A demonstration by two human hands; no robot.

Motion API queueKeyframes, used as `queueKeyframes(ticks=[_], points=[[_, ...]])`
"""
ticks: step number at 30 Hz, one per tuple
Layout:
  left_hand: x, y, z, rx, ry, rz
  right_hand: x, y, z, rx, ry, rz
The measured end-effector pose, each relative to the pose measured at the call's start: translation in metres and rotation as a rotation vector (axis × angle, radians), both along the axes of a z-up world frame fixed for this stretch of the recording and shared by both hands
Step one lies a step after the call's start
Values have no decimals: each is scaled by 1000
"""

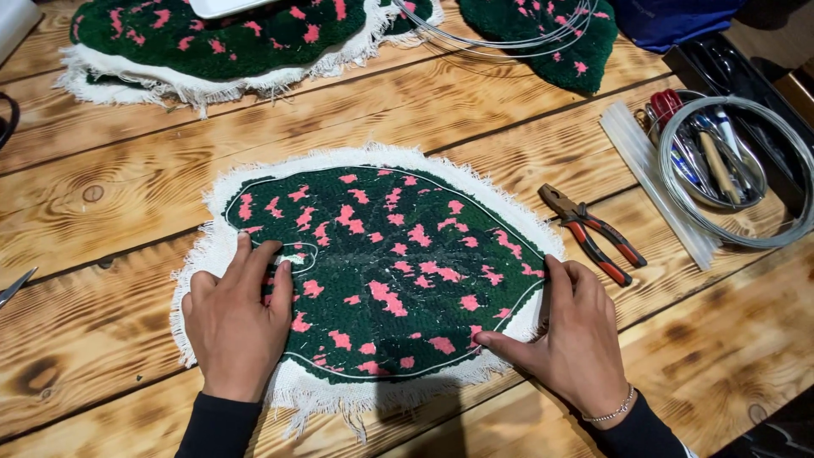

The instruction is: The person creates and trims a leaf-shaped tufted rug on a wooden workspace.

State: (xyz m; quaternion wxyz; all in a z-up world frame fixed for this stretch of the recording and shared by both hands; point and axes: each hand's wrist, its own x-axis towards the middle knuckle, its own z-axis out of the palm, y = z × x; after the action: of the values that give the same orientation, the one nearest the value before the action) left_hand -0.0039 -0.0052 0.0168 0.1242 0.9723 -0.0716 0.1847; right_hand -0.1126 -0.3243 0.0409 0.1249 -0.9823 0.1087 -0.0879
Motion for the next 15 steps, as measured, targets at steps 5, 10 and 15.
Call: queueKeyframes(ticks=[5, 10, 15], points=[[0, 0, 0, -16, 6, -8, -8, 2, -9, 18, -70, -45], [-1, 0, 0, -31, 11, -8, -14, 2, -15, 9, -138, -47], [-1, 1, -2, -45, -14, -14, -19, 8, -18, 70, -168, -35]])
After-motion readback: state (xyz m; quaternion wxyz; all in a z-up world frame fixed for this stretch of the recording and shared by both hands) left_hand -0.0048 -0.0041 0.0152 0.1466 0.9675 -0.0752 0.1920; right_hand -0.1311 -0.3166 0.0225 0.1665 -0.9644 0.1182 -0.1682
